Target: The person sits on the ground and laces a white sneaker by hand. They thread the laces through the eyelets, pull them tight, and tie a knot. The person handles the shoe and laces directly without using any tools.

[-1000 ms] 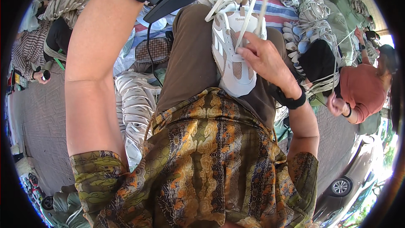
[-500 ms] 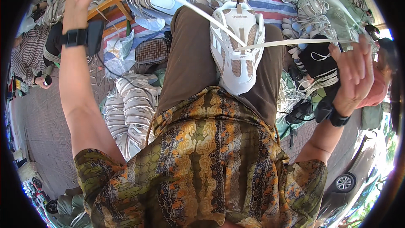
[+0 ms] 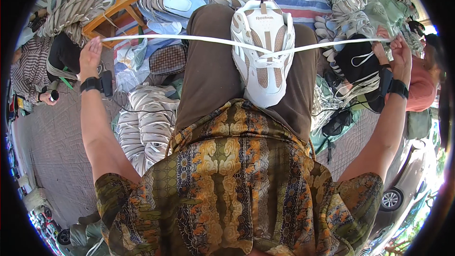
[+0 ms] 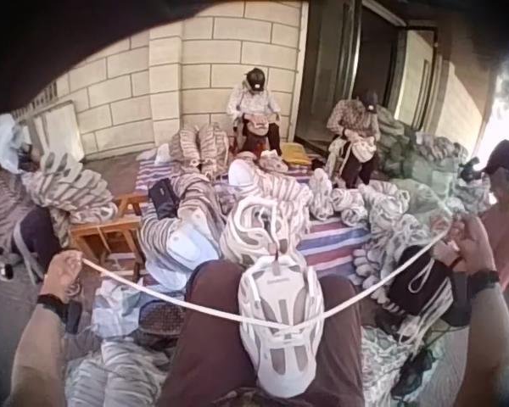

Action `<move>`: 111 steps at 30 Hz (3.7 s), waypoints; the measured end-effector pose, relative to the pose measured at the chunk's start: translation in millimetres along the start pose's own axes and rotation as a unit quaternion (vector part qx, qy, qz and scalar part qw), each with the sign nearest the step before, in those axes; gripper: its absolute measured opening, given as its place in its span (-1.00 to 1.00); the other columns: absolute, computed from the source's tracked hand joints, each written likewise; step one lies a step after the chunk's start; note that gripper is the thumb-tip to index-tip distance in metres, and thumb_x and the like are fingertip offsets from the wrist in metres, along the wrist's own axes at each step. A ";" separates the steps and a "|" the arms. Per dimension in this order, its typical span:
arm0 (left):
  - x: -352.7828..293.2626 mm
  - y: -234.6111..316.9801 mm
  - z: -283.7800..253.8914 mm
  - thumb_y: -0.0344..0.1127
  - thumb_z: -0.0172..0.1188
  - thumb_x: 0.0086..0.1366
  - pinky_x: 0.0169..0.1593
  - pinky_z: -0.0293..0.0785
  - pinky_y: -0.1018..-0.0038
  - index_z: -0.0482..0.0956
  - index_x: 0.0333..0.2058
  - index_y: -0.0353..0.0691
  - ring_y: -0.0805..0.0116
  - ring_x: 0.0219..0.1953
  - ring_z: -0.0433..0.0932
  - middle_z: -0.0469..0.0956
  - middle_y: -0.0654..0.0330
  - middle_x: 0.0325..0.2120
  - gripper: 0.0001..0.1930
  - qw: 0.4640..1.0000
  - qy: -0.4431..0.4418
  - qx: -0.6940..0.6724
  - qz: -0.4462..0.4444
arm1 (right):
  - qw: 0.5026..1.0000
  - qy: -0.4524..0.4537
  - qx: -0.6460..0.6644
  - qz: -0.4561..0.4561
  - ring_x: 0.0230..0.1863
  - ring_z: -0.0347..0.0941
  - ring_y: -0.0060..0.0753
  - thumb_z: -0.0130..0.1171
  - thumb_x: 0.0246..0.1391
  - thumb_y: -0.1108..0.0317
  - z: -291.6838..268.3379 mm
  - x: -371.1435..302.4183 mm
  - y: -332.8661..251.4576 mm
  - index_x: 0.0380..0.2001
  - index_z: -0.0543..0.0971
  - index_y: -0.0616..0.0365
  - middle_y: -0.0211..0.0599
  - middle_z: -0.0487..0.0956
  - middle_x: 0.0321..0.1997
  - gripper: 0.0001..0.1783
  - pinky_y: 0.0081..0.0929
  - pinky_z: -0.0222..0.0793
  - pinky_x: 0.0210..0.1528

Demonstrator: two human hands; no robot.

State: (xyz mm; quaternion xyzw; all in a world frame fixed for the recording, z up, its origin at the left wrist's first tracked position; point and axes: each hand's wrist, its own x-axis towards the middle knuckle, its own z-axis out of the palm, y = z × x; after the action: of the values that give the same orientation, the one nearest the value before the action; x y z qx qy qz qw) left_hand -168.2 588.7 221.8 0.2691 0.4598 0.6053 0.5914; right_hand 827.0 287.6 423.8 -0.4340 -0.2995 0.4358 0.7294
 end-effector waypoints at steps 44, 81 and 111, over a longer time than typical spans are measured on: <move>-273.6 -127.3 349.0 -0.47 0.09 0.08 -0.21 0.38 0.26 0.49 -0.32 -0.32 -0.01 -0.27 0.47 0.47 -0.01 -0.38 -0.84 0.591 -0.570 0.497 0.281 | 0.877 -0.243 -0.411 -0.055 -0.57 0.14 -0.72 0.05 0.18 0.47 248.2 -179.5 213.2 -0.33 0.41 0.19 -0.58 0.32 -0.59 -0.96 -0.70 0.10 -0.52; -264.0 -128.6 353.5 -0.42 0.18 0.05 -0.23 0.37 0.38 0.55 -0.29 -0.25 0.29 -0.35 0.47 0.45 0.22 -0.36 -0.80 0.636 -0.614 0.456 0.103 | 0.660 -0.304 -0.600 -0.335 -0.43 0.47 -0.25 0.19 -0.06 0.57 286.9 -168.0 206.3 -0.21 0.50 0.17 -0.30 0.47 -0.11 -0.72 -0.39 0.39 -0.42; -245.9 -138.5 367.6 -0.27 0.18 0.02 -0.38 0.40 0.36 0.56 -0.41 -0.39 0.32 -0.55 0.46 0.46 0.12 -0.65 -0.74 0.545 -0.665 0.491 0.143 | 0.846 -0.332 -0.416 0.042 -0.57 0.23 -0.79 0.02 0.08 0.57 306.7 -161.9 215.1 -0.35 0.44 0.19 -0.57 0.37 -0.64 -0.93 -0.68 0.18 -0.52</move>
State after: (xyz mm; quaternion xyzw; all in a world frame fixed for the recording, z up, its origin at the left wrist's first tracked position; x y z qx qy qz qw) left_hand 254.7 422.4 313.2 0.9049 0.1156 0.0096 0.4095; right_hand 424.8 309.0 358.0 -0.5381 -0.6583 0.4191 0.3185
